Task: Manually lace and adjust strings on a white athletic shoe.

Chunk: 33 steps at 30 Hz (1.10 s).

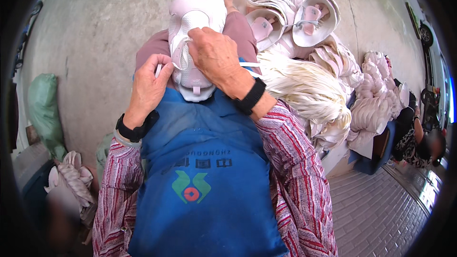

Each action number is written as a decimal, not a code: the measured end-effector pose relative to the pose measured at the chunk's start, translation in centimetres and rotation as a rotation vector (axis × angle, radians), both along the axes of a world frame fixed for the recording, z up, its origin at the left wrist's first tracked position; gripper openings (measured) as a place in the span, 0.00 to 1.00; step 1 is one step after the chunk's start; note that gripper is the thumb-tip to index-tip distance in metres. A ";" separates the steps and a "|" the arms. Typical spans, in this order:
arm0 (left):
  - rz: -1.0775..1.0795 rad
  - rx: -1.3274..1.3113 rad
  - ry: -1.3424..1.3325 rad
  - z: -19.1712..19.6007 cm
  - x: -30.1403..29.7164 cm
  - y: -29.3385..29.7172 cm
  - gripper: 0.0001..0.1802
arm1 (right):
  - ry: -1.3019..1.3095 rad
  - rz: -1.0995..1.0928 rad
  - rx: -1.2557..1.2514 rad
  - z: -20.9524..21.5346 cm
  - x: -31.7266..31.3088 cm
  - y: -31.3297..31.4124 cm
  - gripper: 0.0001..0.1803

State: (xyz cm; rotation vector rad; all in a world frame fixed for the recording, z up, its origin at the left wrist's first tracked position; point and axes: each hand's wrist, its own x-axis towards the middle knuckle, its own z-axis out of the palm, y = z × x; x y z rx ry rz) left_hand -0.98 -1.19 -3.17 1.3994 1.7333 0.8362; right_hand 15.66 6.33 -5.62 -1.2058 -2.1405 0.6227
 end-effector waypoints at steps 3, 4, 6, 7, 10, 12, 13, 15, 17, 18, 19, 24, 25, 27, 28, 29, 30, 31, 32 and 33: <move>-0.059 0.002 0.098 0.2 -0.9 0.8 0.09 | -0.145 0.032 -0.075 0.4 -0.9 0.0 0.09; -0.128 0.039 0.207 0.1 -1.2 1.2 0.09 | -0.165 0.029 -0.067 0.6 -1.0 0.1 0.08; -0.098 0.009 0.082 0.2 -1.2 1.7 0.09 | -0.178 0.008 -0.056 0.5 -1.4 0.0 0.08; -0.082 -0.013 -0.033 0.0 -1.1 1.9 0.09 | -0.181 -0.028 -0.041 0.3 -1.5 -0.1 0.08; -0.110 -0.114 -0.124 -1.3 -2.0 2.5 0.10 | -0.118 -0.005 -0.089 0.1 -1.9 0.9 0.07; -0.138 -0.185 -0.208 -2.1 -2.2 2.6 0.09 | -0.177 0.014 -0.136 0.5 -2.2 1.5 0.08; -0.117 -0.185 -0.229 -2.2 -2.3 2.6 0.09 | -0.222 0.036 -0.174 0.6 -2.4 1.9 0.09; -0.080 -0.182 -0.256 -2.2 -2.4 2.6 0.09 | -0.149 0.084 -0.281 0.3 -1.7 3.1 0.10; -0.069 -0.279 -0.288 -1.8 -2.3 2.5 0.08 | -0.072 0.145 -0.385 0.7 -0.2 4.1 0.11; -0.045 -0.275 -0.289 -1.6 -2.4 2.4 0.08 | 0.059 0.172 -0.704 1.1 0.8 4.5 0.09; -0.059 -0.272 -0.291 -1.3 -2.4 2.3 0.08 | 0.187 0.194 -1.025 1.4 1.0 4.8 0.08; -0.085 -0.281 -0.278 -1.4 -2.3 2.4 0.07 | 0.251 0.095 -0.842 1.5 0.5 2.9 0.11; -0.062 -0.258 -0.293 -1.3 -2.4 2.2 0.07 | 0.167 0.095 -0.665 1.5 0.3 2.4 0.12; -0.046 -0.230 -0.316 -1.6 -2.2 2.3 0.07 | 0.119 0.077 -0.620 1.5 0.0 1.8 0.14; -0.028 -0.152 -0.302 -2.0 -2.3 2.5 0.07 | 0.118 0.086 -0.559 1.0 -0.1 1.5 0.14; -0.005 -0.076 -0.285 -2.1 -2.4 2.7 0.07 | 0.118 0.100 -0.499 0.7 -0.4 1.3 0.14; -0.019 -0.030 -0.242 -2.0 -2.5 2.9 0.06 | 0.074 0.063 -0.471 1.0 -0.8 1.2 0.13; -0.018 -0.032 -0.242 -1.8 -2.4 3.1 0.06 | 0.074 0.064 -0.472 1.0 -0.8 1.1 0.13; -0.066 -0.019 -0.207 -1.8 -2.2 3.3 0.06 | 0.083 0.049 -0.441 0.8 -0.9 1.3 0.11; -0.114 -0.007 -0.172 -1.8 -2.0 3.5 0.07 | 0.092 0.034 -0.410 0.6 -0.9 1.4 0.10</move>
